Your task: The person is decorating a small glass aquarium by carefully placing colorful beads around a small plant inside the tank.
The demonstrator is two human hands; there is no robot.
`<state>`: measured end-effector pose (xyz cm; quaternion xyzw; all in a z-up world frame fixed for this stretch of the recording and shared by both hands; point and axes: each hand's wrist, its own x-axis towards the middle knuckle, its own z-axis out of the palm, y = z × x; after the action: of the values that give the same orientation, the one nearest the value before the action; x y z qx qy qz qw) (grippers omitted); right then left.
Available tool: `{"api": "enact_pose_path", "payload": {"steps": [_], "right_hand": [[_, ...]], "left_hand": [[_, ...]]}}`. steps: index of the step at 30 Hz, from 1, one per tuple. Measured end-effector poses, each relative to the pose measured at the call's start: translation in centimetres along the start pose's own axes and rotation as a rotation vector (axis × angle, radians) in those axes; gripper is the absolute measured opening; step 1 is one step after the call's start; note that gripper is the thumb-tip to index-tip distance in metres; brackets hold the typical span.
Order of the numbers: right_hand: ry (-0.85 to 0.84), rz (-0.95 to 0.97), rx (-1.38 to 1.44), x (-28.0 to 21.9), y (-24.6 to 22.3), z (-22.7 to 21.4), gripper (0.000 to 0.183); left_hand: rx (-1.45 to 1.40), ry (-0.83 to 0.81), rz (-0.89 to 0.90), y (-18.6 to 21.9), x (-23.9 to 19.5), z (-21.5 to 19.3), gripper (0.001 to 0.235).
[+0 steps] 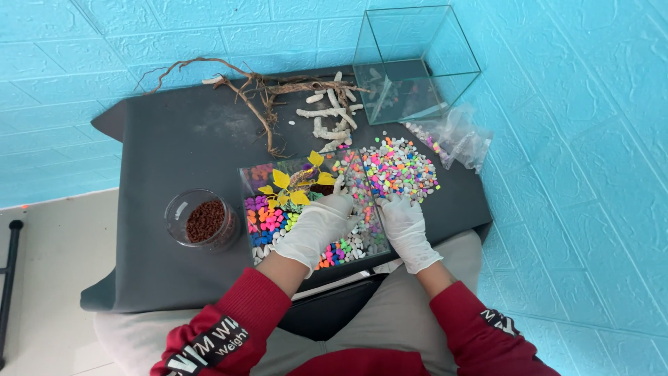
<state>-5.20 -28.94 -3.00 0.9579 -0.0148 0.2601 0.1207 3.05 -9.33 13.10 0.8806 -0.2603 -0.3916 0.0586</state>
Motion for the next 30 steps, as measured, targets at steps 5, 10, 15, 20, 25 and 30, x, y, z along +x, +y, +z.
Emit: {"api": "enact_pose_path", "payload": {"steps": [5, 10, 15, 20, 25, 30], "right_hand": [[0.051, 0.005, 0.022, -1.1, 0.8, 3.8, 0.013], [0.073, 0.077, 0.184, 1.5, 1.2, -2.9, 0.013], [-0.15, 0.224, 0.367, 0.7, 1.8, -2.0, 0.02], [-0.396, 0.305, 0.414, -0.1, 0.5, -1.9, 0.019], [-0.374, 0.362, 0.435, -0.3, 0.3, -0.9, 0.014], [-0.235, 0.53, 0.678, 1.9, 0.7, -3.6, 0.018]], "left_hand": [[-0.117, 0.375, 0.23, -2.2, -1.0, 1.7, 0.031], [-0.192, 0.487, 0.317, -1.2, -3.8, 0.3, 0.029], [-0.174, 0.773, 0.448, -0.7, -4.1, 1.0, 0.029], [-0.139, 0.937, 0.481, -0.7, -4.2, 1.2, 0.026], [-0.14, 1.012, 0.511, -1.0, -3.3, 1.8, 0.02], [-0.13, 1.121, 0.514, -0.9, -1.8, 2.7, 0.017]]}}
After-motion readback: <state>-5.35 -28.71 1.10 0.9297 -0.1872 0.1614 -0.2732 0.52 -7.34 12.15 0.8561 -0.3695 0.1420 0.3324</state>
